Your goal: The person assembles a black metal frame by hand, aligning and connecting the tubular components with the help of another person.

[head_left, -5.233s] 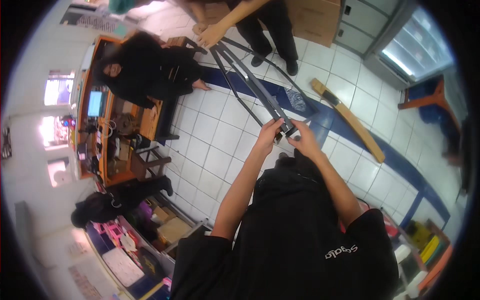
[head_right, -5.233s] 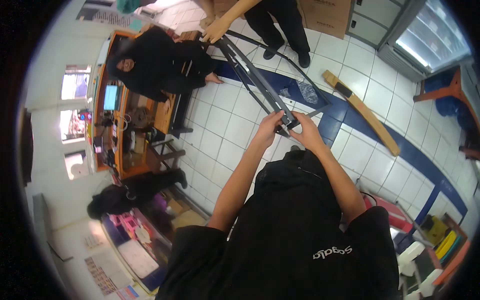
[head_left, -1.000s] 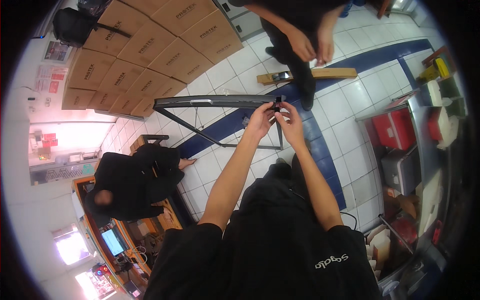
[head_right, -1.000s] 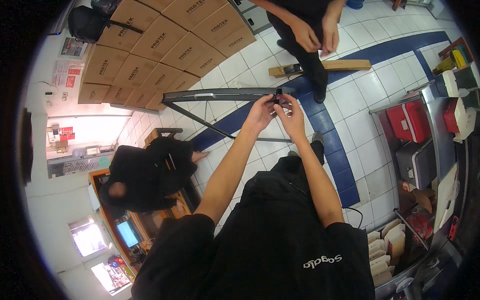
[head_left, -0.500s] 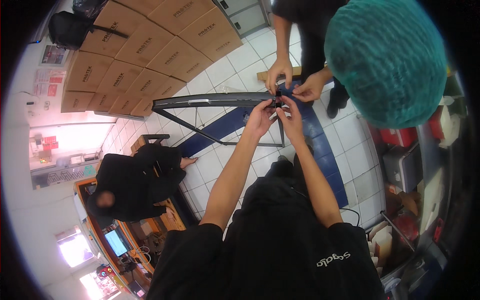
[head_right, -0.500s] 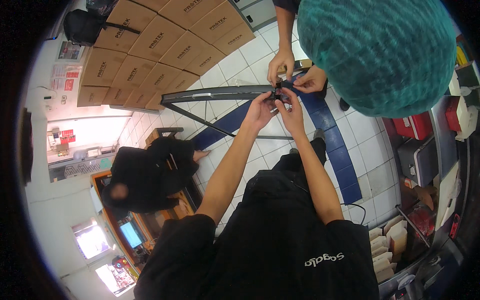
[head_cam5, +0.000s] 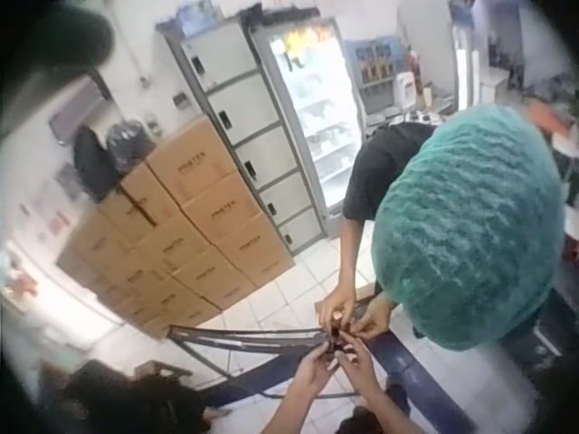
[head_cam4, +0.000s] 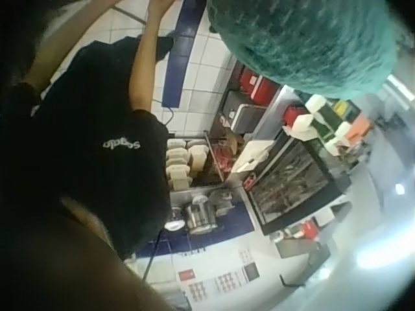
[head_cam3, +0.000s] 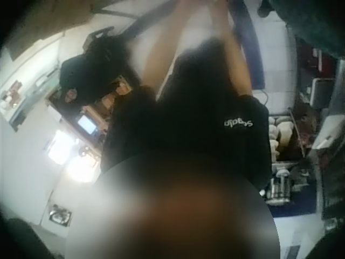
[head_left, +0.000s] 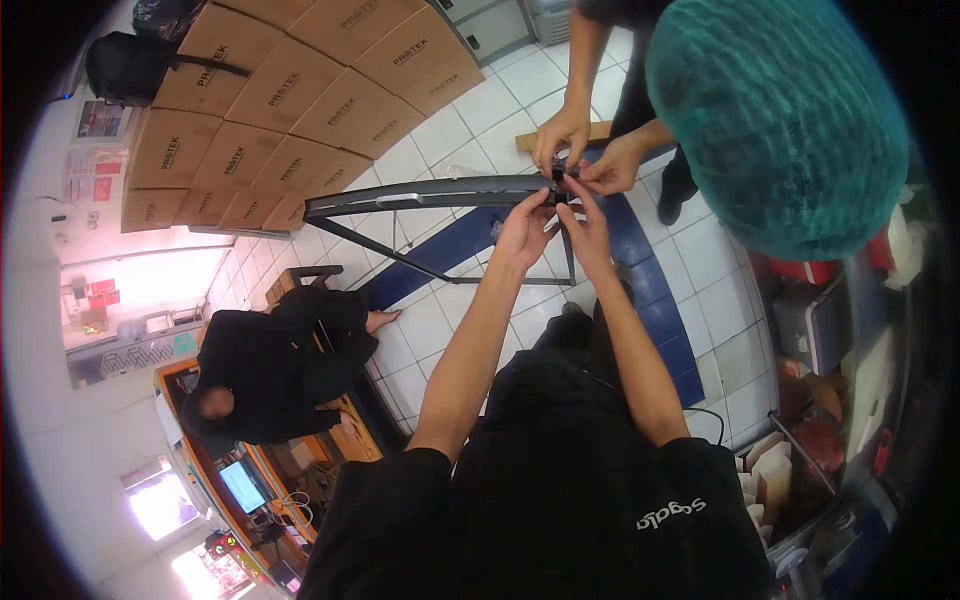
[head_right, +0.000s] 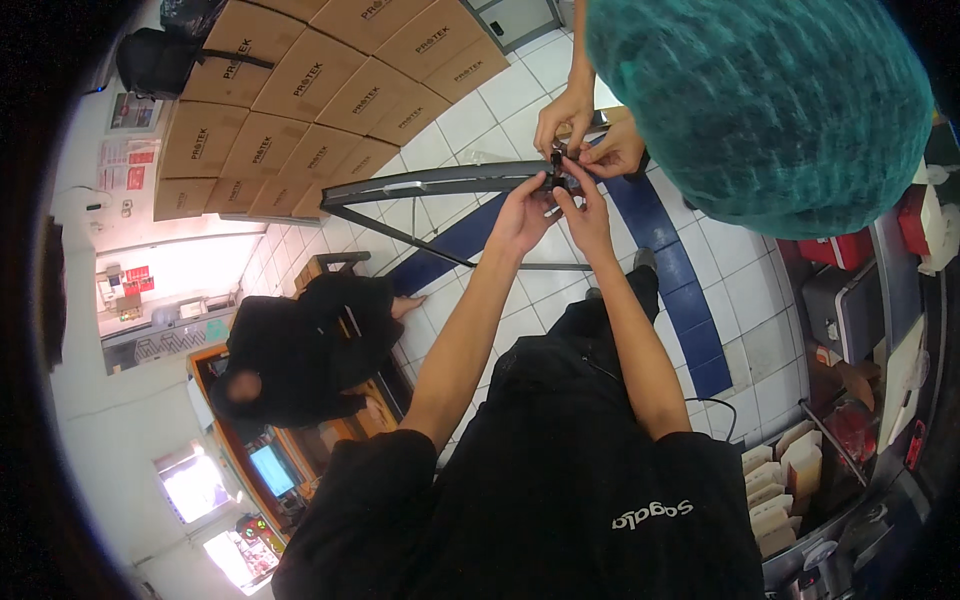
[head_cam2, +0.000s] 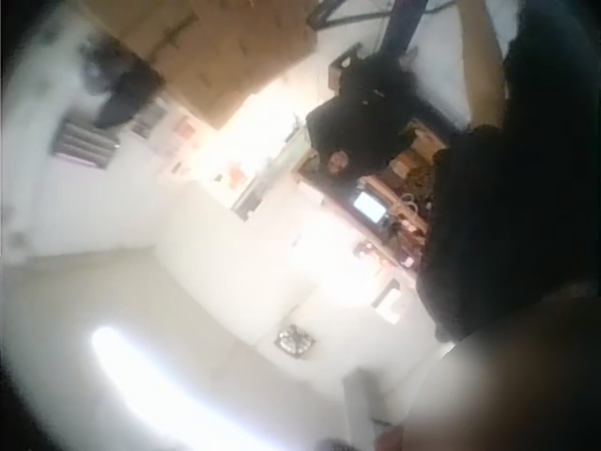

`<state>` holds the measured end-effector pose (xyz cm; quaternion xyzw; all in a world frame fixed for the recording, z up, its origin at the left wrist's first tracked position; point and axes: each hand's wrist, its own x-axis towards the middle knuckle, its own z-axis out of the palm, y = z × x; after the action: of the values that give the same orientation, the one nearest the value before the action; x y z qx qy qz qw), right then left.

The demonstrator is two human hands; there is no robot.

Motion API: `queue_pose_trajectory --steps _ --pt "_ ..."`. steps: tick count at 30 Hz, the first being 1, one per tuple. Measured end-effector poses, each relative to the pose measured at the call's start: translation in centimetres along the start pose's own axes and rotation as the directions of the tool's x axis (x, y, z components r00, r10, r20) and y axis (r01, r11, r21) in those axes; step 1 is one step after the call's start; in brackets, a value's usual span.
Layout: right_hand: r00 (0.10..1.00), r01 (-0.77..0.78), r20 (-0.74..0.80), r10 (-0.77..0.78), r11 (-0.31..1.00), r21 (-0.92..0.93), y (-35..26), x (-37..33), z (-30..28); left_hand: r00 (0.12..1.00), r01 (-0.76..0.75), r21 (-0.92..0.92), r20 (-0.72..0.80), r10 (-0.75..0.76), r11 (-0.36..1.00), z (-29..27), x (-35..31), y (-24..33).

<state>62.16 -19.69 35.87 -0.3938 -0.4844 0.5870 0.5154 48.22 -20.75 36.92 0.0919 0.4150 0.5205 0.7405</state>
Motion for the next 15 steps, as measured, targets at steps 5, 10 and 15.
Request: queue_pose_trajectory --steps 5,10,15 --pt "1.000 -0.013 -0.019 0.013 1.000 0.011 0.1 -0.3 0.1 1.000 -0.007 -0.024 -0.014 0.007 1.000 0.4 0.0 -0.3" --pt "0.996 -0.055 -0.070 0.057 0.998 0.030 0.3 -1.1 0.3 0.998 0.011 -0.028 -0.068 -0.013 1.000 0.5 -0.3 -0.7" --pt "0.980 -0.031 -0.194 0.050 0.995 0.099 1.4 -1.9 1.1 0.996 0.000 -0.042 -0.086 -0.003 0.999 0.6 -0.2 -0.7"
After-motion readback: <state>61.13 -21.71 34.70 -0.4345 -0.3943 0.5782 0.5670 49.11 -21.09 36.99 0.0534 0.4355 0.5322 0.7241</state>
